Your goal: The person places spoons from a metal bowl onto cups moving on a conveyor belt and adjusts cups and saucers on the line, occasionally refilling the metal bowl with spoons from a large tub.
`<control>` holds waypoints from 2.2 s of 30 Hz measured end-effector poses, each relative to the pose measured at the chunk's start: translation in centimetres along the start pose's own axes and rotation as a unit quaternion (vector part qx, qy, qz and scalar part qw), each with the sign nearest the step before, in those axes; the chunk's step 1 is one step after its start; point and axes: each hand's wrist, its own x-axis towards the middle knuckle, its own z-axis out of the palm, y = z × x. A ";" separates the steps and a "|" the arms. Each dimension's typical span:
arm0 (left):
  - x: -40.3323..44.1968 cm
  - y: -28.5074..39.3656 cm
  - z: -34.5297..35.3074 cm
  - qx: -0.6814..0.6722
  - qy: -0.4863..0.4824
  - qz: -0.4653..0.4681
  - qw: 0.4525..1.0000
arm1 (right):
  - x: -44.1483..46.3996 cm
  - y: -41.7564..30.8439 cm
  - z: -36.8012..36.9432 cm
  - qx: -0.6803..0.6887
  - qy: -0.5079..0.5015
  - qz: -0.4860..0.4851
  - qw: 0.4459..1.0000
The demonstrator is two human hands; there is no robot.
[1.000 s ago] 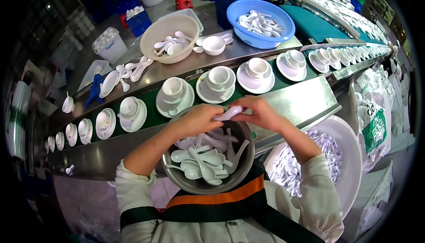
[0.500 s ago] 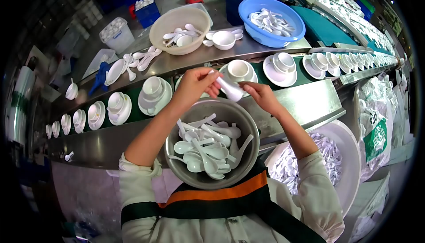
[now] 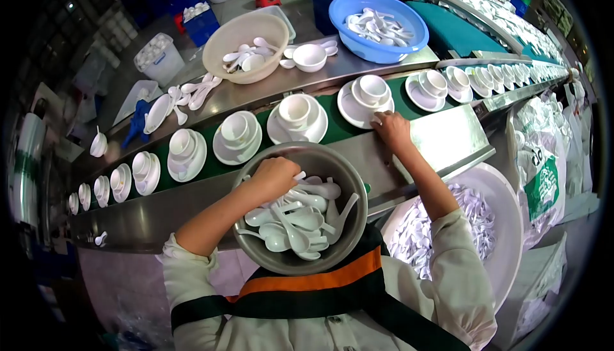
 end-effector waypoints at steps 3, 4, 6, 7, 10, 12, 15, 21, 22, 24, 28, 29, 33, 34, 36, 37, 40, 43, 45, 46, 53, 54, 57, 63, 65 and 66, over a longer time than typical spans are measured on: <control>0.0 0.4 -2.5 -0.116 0.081 0.012 0.990 | 0.4 -3.2 -3.5 0.096 0.005 -0.024 0.995; 0.0 1.0 -3.9 -0.230 0.113 -0.009 0.967 | 0.3 -4.4 -4.8 0.181 0.027 -0.058 0.981; 0.5 1.6 -5.8 -0.406 0.132 -0.032 0.904 | -0.2 -7.4 -8.2 0.471 -0.133 -0.017 0.872; 0.9 2.2 -6.5 -0.497 0.165 -0.013 0.852 | -0.8 -8.6 -8.2 0.541 -0.096 -0.074 0.832; 2.2 3.5 -6.5 -0.610 0.203 0.004 0.766 | -1.1 -10.0 -10.5 0.532 -0.183 -0.040 0.826; 2.7 3.4 -5.6 -0.622 0.193 0.002 0.759 | -1.2 -8.5 -8.4 0.527 -0.171 0.003 0.832; 1.6 2.2 -3.6 -0.348 0.071 -0.021 0.934 | -0.4 -4.0 -6.3 0.492 -0.080 0.120 0.859; 1.1 0.7 2.3 0.011 -0.030 0.100 0.994 | 0.7 3.4 -0.9 0.275 -0.027 0.249 0.928; 1.3 0.8 2.3 0.032 -0.053 0.102 0.993 | 1.0 3.3 -0.9 0.304 -0.058 0.299 0.903; 1.3 0.8 1.8 0.053 -0.074 0.100 0.991 | 1.0 2.9 -1.2 0.200 -0.064 0.245 0.947; 0.6 -0.2 -0.3 -0.054 0.041 0.130 0.989 | -0.1 -1.2 -5.9 0.173 -0.059 0.081 0.980; 0.6 0.4 -1.5 -0.062 0.030 0.105 0.992 | -0.3 -2.9 -7.6 0.304 -0.094 0.054 0.947; 0.9 3.2 -4.8 -0.099 0.004 0.112 0.989 | -1.3 -8.5 -11.2 0.528 -0.135 -0.082 0.834; 1.0 3.8 -5.0 -0.114 0.002 0.135 0.984 | -1.4 -9.1 -11.5 0.484 -0.130 -0.137 0.854; 1.0 3.9 -5.0 -0.089 -0.015 0.144 0.985 | -1.6 -9.0 -11.7 0.436 -0.123 -0.189 0.871; 1.0 3.8 -5.0 -0.094 -0.023 0.115 0.989 | -1.6 -8.2 -11.7 0.468 -0.146 -0.153 0.858; 0.5 1.6 -4.5 -0.125 -0.022 0.073 0.989 | -1.7 -5.2 -11.2 0.511 -0.133 -0.038 0.848; -0.2 0.9 -4.7 -0.179 -0.046 0.010 0.983 | -1.6 -0.1 -7.1 0.429 -0.048 0.101 0.897; -0.3 1.4 -4.7 -0.188 -0.052 0.026 0.980 | -1.5 1.8 -5.2 0.213 -0.011 0.157 0.964; -0.4 1.8 -4.8 -0.193 -0.054 0.034 0.979 | -1.3 2.1 -4.2 0.124 -0.002 0.165 0.979; 1.3 5.2 -6.1 -0.229 -0.044 0.093 0.968 | -0.4 -1.3 -4.2 0.132 0.019 -0.023 0.991; 1.5 5.2 -6.1 -0.225 -0.032 0.101 0.969 | -0.3 -2.5 -5.8 0.229 -0.008 -0.022 0.973; 2.7 5.2 -5.6 -0.305 0.000 0.049 0.951 | -1.0 -5.4 -10.1 0.639 -0.216 -0.001 0.739; 3.1 3.2 -3.3 -0.270 0.230 0.014 0.935 | -1.4 -2.5 -8.3 0.604 -0.112 0.097 0.783; 1.8 2.1 -2.8 -0.226 0.115 -0.011 0.967 | -1.1 -0.7 -6.4 0.376 0.000 0.103 0.921; 1.2 2.0 -2.4 -0.193 0.044 -0.015 0.980 | -1.0 -0.1 -5.8 0.233 0.034 0.101 0.967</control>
